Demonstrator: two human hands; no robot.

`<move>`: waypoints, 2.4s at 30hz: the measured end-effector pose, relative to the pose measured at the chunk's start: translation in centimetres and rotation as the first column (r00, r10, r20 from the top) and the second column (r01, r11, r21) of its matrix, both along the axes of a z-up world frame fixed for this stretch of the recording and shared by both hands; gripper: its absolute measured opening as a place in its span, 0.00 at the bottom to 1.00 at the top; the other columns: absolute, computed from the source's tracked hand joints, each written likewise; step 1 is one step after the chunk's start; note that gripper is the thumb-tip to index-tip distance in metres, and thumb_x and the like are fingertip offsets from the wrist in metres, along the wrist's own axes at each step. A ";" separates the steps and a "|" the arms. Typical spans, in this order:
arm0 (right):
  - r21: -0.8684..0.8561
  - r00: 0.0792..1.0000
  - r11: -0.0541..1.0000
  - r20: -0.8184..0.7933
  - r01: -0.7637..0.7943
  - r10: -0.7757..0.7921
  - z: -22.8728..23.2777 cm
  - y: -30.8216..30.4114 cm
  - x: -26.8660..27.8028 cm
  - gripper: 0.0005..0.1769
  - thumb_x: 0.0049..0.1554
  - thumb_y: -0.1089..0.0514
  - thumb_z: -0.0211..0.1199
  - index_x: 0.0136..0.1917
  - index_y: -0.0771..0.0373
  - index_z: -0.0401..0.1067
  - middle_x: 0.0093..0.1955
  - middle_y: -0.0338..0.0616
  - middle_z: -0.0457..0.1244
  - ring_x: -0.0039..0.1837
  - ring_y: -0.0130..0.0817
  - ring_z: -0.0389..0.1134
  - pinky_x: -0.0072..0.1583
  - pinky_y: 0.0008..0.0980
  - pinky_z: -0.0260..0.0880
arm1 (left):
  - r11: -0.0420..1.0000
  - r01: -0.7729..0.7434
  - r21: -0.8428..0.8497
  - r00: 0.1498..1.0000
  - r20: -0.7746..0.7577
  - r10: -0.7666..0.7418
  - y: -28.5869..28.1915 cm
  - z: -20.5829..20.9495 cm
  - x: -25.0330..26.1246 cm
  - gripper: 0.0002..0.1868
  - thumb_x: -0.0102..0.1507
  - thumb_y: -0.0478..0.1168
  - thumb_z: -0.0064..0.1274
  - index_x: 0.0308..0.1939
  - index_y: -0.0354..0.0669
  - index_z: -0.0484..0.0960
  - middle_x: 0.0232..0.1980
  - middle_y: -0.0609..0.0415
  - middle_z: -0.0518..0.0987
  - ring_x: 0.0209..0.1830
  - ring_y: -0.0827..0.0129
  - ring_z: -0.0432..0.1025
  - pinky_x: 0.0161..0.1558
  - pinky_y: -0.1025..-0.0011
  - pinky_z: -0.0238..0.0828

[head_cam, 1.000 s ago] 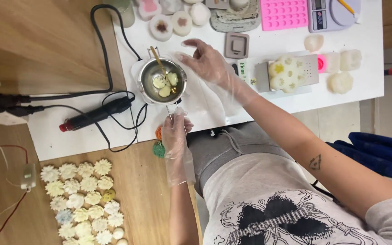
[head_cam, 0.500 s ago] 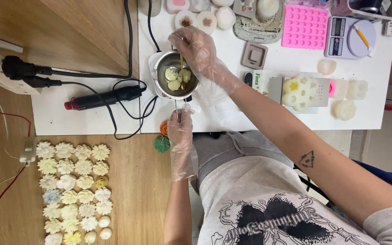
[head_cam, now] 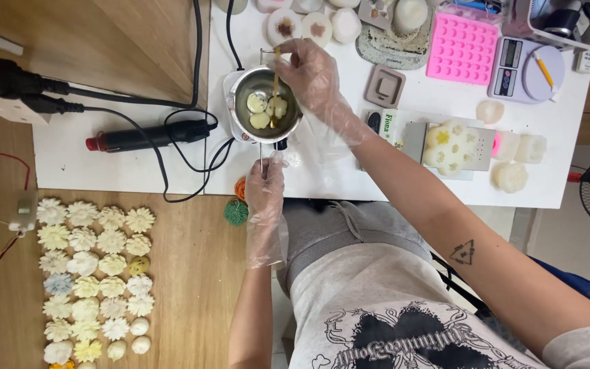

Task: Melting wax chunks in a small metal pot on a heating plate and using a heat gun to heat the wax further.

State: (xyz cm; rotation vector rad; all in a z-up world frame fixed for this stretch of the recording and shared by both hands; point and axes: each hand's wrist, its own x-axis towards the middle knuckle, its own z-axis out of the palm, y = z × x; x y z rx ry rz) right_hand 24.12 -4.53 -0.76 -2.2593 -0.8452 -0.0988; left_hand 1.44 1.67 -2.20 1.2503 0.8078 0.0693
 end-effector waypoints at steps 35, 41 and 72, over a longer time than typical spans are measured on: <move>0.042 0.982 0.991 0.148 -0.128 0.121 6.2 -4.7 -6.0 0.03 0.65 0.63 0.60 0.53 0.64 0.71 0.42 0.44 0.66 0.37 0.39 0.66 0.41 0.40 0.66 | 0.999 -0.014 0.036 0.999 -0.050 0.016 -0.5 -1.7 -0.2 0.15 0.69 0.49 0.54 0.38 0.40 0.81 0.24 0.69 0.66 0.21 0.85 0.57 0.24 0.81 0.52; 0.142 1.000 0.990 -0.016 -0.022 0.024 3.2 -5.1 -7.7 0.07 0.70 0.58 0.55 0.53 0.62 0.71 0.42 0.46 0.70 0.41 0.36 0.73 0.43 0.33 0.74 | 0.994 0.072 0.084 0.994 -0.092 -0.064 0.5 0.1 -0.2 0.15 0.70 0.47 0.51 0.39 0.38 0.82 0.23 0.68 0.66 0.21 0.84 0.59 0.23 0.81 0.53; 0.002 0.994 0.994 -0.018 0.107 -0.107 -0.6 -3.0 -9.9 0.16 0.60 0.53 0.64 0.60 0.54 0.69 0.42 0.37 0.65 0.42 0.39 0.67 0.41 0.43 0.66 | 0.965 0.071 0.252 0.974 -0.224 -0.014 2.6 -0.2 -0.7 0.13 0.68 0.43 0.52 0.39 0.33 0.74 0.27 0.57 0.73 0.23 0.77 0.62 0.24 0.77 0.56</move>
